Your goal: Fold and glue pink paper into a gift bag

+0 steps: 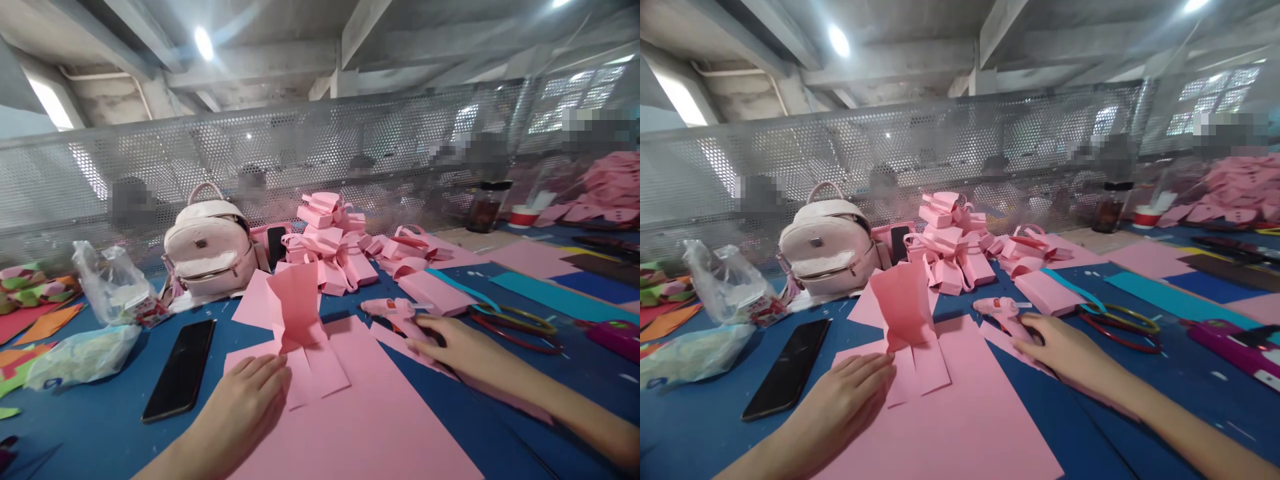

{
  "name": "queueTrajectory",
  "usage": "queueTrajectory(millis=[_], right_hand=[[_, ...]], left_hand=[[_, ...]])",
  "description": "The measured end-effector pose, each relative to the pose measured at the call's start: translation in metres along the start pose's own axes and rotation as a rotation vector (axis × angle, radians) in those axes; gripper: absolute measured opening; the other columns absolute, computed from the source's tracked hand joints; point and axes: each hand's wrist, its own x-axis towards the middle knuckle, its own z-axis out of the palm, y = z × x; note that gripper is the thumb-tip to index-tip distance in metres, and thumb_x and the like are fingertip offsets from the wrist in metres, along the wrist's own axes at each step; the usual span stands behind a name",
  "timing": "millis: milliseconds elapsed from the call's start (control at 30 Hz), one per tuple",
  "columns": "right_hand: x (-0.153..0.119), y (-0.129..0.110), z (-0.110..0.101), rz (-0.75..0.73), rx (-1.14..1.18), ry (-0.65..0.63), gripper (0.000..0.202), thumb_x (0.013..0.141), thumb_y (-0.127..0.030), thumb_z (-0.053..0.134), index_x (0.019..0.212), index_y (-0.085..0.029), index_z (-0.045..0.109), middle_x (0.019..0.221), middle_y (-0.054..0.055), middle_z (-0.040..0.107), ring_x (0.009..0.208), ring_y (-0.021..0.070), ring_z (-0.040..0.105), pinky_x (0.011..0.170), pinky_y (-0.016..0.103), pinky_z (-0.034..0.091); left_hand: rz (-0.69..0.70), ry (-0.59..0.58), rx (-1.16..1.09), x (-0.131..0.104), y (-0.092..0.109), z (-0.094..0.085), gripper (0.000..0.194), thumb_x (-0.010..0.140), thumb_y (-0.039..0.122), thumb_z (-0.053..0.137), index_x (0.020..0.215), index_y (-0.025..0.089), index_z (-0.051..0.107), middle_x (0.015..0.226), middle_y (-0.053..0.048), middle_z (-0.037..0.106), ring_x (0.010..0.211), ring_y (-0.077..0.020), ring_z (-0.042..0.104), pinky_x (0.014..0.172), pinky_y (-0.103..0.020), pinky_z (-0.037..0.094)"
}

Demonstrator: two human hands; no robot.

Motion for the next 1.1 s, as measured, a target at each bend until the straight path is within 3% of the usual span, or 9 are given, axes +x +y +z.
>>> queueTrajectory(millis=[167,333,400,467,533,633,833,1000,1100], right_hand=[[0.005,-0.001,0.003,0.008,0.025,-0.069,0.043,0.091,-0.051,0.047,0.115,-0.026,0.072,0.114,0.008,0.075,0.091,0.0319,0.073,0.069,0.034,0.054],[-0.003,-0.002,-0.004,-0.062,0.118,-0.013,0.046,0.092,-0.057,0.047,0.118,-0.026,0.071,0.130,0.005,0.068,0.116,0.0348,0.064,0.090,0.039,0.055],[-0.010,-0.009,-0.008,-0.100,0.195,-0.012,0.048,0.092,-0.057,0.049,0.122,-0.026,0.070,0.134,0.005,0.065,0.124,0.0344,0.059,0.099,0.040,0.052],[-0.018,-0.015,-0.010,-0.151,0.259,-0.019,0.047,0.093,-0.055,0.050,0.123,-0.025,0.069,0.135,0.005,0.065,0.127,0.0339,0.057,0.106,0.040,0.048],[-0.026,-0.020,-0.010,-0.171,0.282,-0.015,0.047,0.092,-0.055,0.051,0.123,-0.026,0.070,0.130,0.005,0.068,0.122,0.0347,0.061,0.105,0.040,0.050],[-0.034,-0.024,-0.005,-0.118,0.231,0.035,0.051,0.087,-0.060,0.056,0.120,-0.025,0.072,0.124,0.007,0.071,0.114,0.0373,0.066,0.101,0.045,0.053],[-0.038,-0.058,-0.003,-0.237,0.211,-0.044,0.055,0.088,-0.062,0.054,0.122,-0.023,0.072,0.123,0.011,0.071,0.113,0.0375,0.065,0.102,0.047,0.050],[-0.027,-0.099,-0.007,-0.365,0.272,-0.173,0.049,0.093,-0.053,0.050,0.127,-0.024,0.069,0.126,0.010,0.070,0.118,0.0344,0.064,0.102,0.042,0.048],[-0.019,-0.107,-0.002,-0.404,0.309,-0.210,0.043,0.095,-0.046,0.051,0.132,-0.028,0.065,0.132,0.007,0.067,0.122,0.0315,0.061,0.103,0.039,0.046]], left_hand=[[-0.105,-0.109,-0.018,0.004,0.003,-0.003,0.021,0.099,0.026,0.047,0.110,0.017,0.062,0.120,-0.010,0.069,0.103,-0.0285,0.065,0.087,-0.045,0.052],[-0.125,-0.140,0.166,0.019,0.023,0.005,0.057,0.089,0.060,0.059,0.123,0.015,0.059,0.113,-0.013,0.070,0.092,-0.0305,0.064,0.079,-0.046,0.050],[-0.099,-0.116,0.268,0.027,0.030,0.008,0.053,0.090,0.057,0.059,0.120,0.013,0.061,0.105,-0.013,0.070,0.086,-0.0295,0.064,0.073,-0.044,0.049],[-0.056,-0.112,0.356,0.034,0.033,0.010,0.034,0.094,0.042,0.056,0.112,0.013,0.064,0.092,-0.010,0.068,0.075,-0.0266,0.062,0.063,-0.041,0.045],[-0.009,-0.103,0.415,0.039,0.035,0.010,0.017,0.093,0.024,0.054,0.101,0.014,0.065,0.082,-0.007,0.065,0.065,-0.0238,0.059,0.056,-0.038,0.040],[0.021,-0.046,0.434,0.040,0.032,0.009,0.010,0.086,0.012,0.055,0.089,0.015,0.064,0.074,-0.006,0.062,0.059,-0.0214,0.056,0.053,-0.036,0.033],[-0.079,0.126,0.294,0.033,0.026,0.006,0.019,0.088,0.011,0.051,0.073,0.019,0.059,0.059,-0.002,0.056,0.054,-0.0210,0.053,0.054,-0.038,0.031],[-0.145,0.101,0.090,0.025,0.016,0.005,0.026,0.092,0.013,0.044,0.071,0.019,0.059,0.062,-0.004,0.062,0.057,-0.0216,0.057,0.058,-0.036,0.034],[-0.299,0.025,-0.119,0.019,0.002,0.006,0.028,0.091,0.014,0.044,0.066,0.019,0.056,0.062,-0.003,0.061,0.056,-0.0181,0.056,0.055,-0.031,0.032]])
